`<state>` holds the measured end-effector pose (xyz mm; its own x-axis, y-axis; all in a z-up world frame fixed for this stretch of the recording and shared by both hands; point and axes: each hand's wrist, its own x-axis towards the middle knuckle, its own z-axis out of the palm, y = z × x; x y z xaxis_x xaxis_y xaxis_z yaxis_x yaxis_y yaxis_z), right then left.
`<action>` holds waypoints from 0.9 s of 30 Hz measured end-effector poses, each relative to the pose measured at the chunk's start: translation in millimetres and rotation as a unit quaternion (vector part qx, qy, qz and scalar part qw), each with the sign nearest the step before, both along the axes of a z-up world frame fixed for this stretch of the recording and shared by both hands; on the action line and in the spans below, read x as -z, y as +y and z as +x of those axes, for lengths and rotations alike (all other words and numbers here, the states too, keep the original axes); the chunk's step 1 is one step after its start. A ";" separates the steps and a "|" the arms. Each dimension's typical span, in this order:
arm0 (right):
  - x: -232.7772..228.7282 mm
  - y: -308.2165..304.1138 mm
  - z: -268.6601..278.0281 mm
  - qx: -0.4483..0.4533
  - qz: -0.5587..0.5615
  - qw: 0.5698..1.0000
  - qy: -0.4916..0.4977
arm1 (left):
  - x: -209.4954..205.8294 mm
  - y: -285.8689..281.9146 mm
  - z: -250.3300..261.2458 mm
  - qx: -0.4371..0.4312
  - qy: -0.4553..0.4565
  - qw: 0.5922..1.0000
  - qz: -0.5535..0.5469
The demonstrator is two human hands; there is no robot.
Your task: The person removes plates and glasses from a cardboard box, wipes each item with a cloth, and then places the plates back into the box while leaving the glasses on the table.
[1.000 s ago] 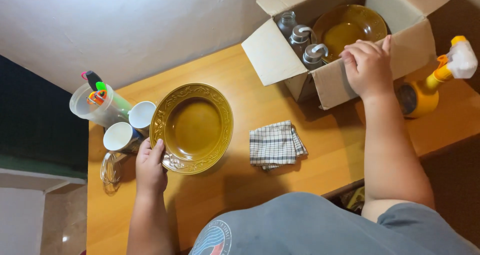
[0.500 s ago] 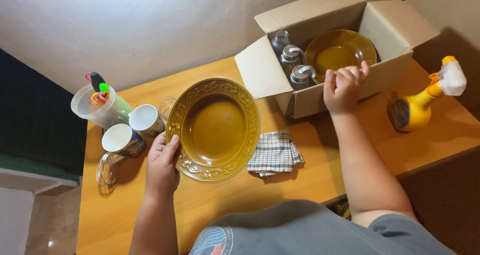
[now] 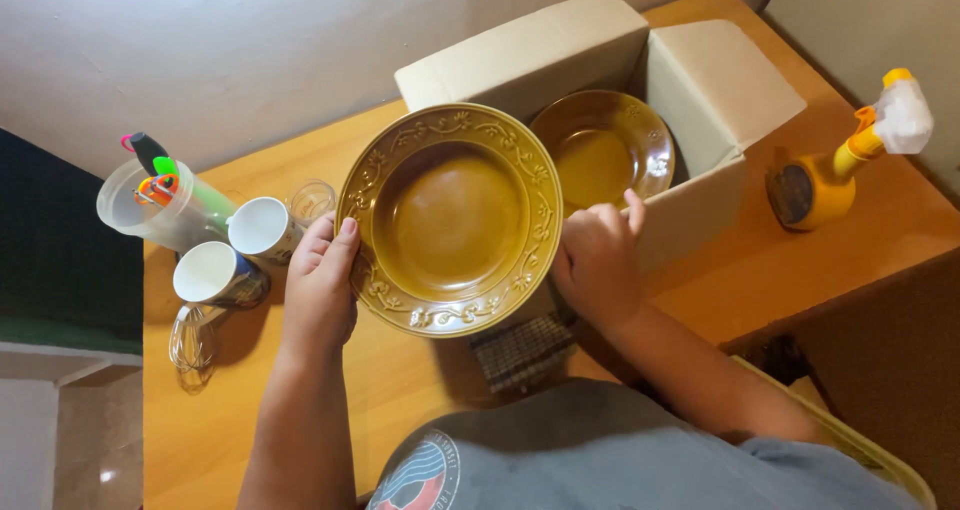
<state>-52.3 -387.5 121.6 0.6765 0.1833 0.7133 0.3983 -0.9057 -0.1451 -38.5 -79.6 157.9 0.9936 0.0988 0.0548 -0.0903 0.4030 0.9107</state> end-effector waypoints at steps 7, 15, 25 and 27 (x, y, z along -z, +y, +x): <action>-68.5 -20.8 -33.2 -0.108 0.179 0.962 0.174 | -49.9 -30.3 11.6 0.071 -0.028 0.989 0.130; -78.0 -78.3 14.5 -0.186 0.448 0.829 0.279 | -76.5 -91.7 50.7 0.098 -0.039 0.890 0.443; -70.1 -109.1 97.0 0.079 0.172 0.927 0.324 | -52.0 -160.1 133.5 0.176 0.026 0.822 0.540; -39.7 -122.1 111.4 0.079 0.126 0.932 0.330 | -34.8 -171.9 144.5 0.187 0.084 0.730 0.652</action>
